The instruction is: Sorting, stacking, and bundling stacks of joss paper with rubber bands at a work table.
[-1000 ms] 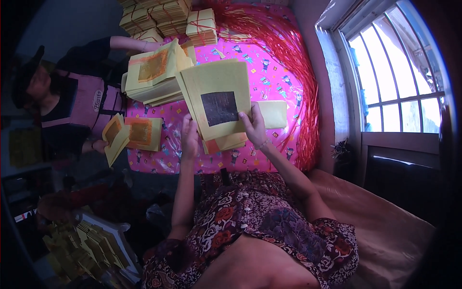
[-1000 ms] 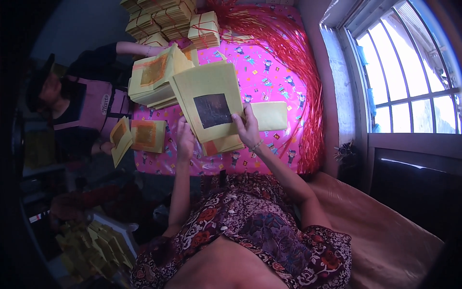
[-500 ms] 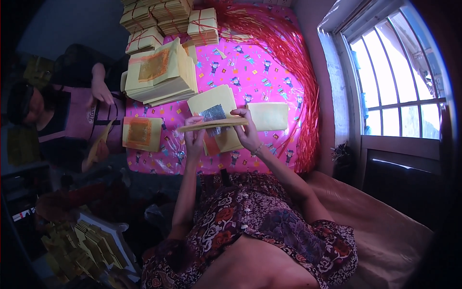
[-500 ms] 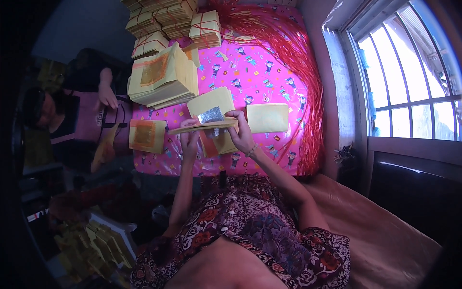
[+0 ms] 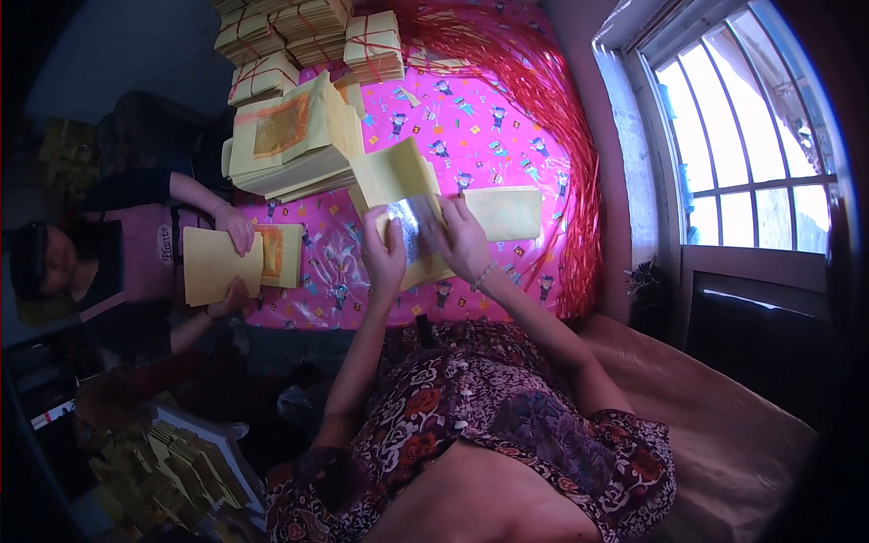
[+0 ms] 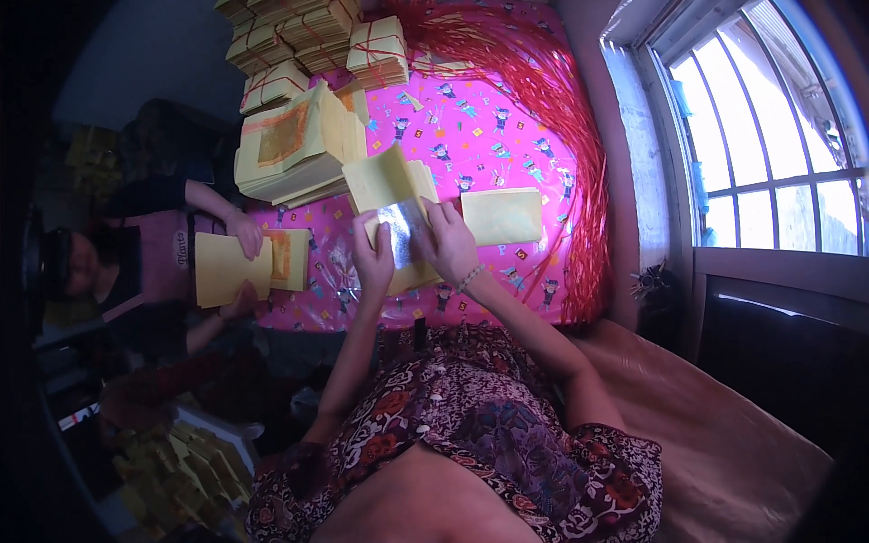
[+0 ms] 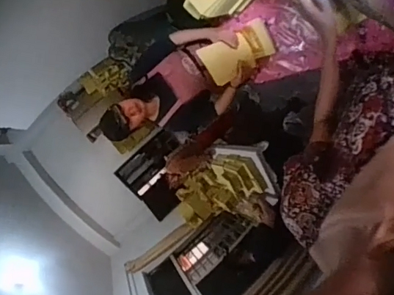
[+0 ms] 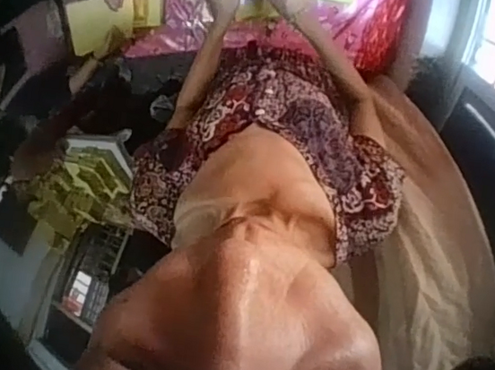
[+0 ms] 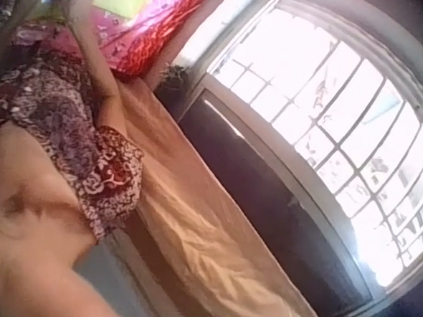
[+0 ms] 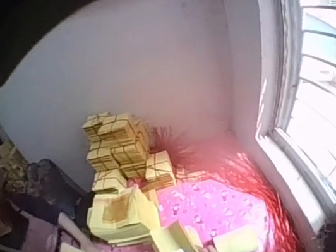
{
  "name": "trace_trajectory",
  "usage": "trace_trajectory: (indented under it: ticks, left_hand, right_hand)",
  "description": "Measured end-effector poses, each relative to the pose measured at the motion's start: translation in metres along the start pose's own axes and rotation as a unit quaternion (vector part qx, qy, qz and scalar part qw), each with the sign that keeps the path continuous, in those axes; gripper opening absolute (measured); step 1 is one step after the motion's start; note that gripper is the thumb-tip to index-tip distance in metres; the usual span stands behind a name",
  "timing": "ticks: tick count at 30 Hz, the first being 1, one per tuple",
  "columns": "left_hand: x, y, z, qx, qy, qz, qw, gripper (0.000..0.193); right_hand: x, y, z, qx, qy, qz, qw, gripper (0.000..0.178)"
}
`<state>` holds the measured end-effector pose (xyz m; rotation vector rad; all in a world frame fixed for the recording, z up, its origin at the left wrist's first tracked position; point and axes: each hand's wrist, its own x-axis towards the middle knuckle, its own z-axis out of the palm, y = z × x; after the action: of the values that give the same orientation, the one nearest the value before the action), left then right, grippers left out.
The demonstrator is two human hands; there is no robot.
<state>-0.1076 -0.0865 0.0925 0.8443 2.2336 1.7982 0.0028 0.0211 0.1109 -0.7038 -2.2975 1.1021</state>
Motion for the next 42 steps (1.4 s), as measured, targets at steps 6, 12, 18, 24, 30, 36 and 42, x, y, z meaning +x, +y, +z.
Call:
trace_trajectory:
  ticks: [6,12,18,24,30,36,42]
  left_hand:
    - [-0.018,-0.011,0.015,-0.041,-0.082,-0.121,0.988,0.025]
    - [-0.026,-0.027,0.015,-0.067,-0.084,-0.234,0.966,0.026]
    - [-0.028,-0.041,0.012,-0.139,-0.074,-0.301,0.94,0.029]
    - [-0.029,-0.042,0.016,-0.155,-0.075,-0.302,0.937,0.03]
    - [-0.031,-0.038,0.021,-0.133,-0.066,-0.307,0.94,0.031]
    - [-0.03,-0.027,0.025,-0.112,-0.07,-0.309,0.942,0.03]
    - [-0.026,-0.017,0.029,-0.022,-0.068,-0.254,0.965,0.029]
  right_hand:
    - [-0.026,0.01,0.023,-0.003,-0.035,-0.012,0.999,0.069]
    - [-0.042,0.029,0.032,0.069,-0.053,0.024,0.996,0.069]
    - [-0.043,0.036,0.031,0.16,-0.069,0.071,0.982,0.056]
    - [-0.042,0.035,0.029,0.165,-0.068,0.076,0.981,0.055]
    - [-0.043,0.037,0.026,0.181,-0.073,0.081,0.977,0.055]
    - [-0.046,0.042,0.027,0.209,-0.073,0.089,0.971,0.053]
    - [-0.047,0.05,0.027,0.256,-0.079,0.099,0.958,0.05]
